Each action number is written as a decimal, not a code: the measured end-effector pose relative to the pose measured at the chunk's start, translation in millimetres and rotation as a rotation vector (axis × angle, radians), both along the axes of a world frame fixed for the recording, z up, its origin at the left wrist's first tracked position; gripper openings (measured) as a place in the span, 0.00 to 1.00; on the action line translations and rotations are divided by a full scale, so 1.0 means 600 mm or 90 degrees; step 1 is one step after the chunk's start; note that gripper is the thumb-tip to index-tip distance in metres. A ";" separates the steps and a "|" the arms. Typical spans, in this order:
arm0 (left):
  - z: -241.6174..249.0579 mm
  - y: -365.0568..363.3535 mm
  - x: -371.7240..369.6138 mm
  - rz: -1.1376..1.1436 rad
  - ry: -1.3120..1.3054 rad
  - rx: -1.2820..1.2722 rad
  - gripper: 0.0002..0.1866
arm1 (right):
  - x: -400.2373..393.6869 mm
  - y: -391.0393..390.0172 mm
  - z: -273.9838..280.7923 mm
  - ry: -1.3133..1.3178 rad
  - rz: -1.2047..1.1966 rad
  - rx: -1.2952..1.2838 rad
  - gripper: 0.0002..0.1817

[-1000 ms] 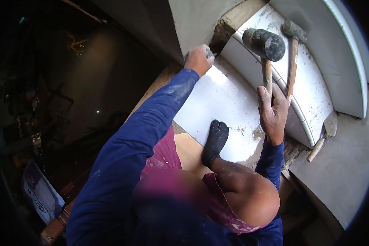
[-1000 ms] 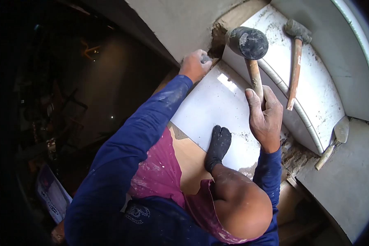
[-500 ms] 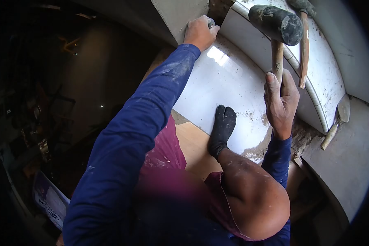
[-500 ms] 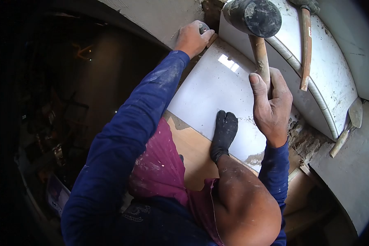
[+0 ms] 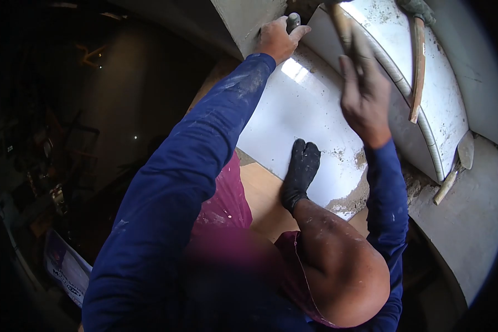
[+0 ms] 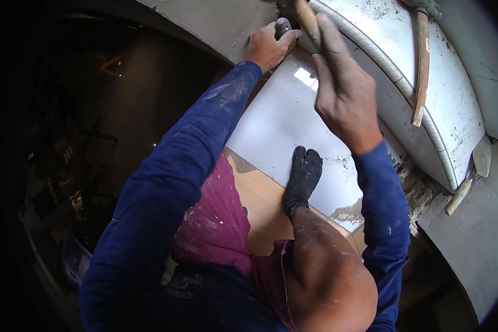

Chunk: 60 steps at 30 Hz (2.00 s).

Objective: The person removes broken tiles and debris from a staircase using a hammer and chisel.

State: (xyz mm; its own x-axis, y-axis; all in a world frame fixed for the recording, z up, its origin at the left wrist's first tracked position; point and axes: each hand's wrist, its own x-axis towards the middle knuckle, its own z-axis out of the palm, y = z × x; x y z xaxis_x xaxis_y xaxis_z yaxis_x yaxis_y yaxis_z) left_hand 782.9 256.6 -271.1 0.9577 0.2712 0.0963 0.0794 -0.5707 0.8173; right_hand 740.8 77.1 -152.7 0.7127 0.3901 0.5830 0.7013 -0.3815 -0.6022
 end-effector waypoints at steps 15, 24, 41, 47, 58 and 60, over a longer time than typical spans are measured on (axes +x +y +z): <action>-0.002 0.008 -0.018 -0.030 0.031 0.003 0.25 | -0.020 0.010 -0.036 0.064 -0.023 -0.022 0.27; -0.007 0.012 -0.028 0.013 0.004 -0.006 0.18 | -0.034 -0.023 -0.029 0.158 -0.092 -0.060 0.27; -0.005 0.018 -0.077 0.055 0.014 -0.015 0.21 | -0.039 -0.015 -0.021 0.153 -0.028 -0.042 0.26; -0.021 0.018 -0.074 0.062 0.008 0.005 0.18 | -0.031 0.002 0.001 0.053 0.026 0.042 0.27; -0.014 0.026 -0.082 -0.001 0.033 -0.009 0.17 | -0.040 0.006 -0.027 0.105 -0.006 -0.024 0.31; -0.026 0.027 -0.075 -0.114 -0.059 0.081 0.19 | -0.043 0.000 -0.041 0.233 0.010 -0.305 0.34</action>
State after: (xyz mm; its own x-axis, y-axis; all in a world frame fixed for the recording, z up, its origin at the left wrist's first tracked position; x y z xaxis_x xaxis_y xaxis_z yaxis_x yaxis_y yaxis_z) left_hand 737.6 272.8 -286.9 0.9751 0.0773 0.2079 -0.1042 -0.6680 0.7369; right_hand 715.0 76.8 -177.1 0.8263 0.5602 0.0577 0.4883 -0.6617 -0.5690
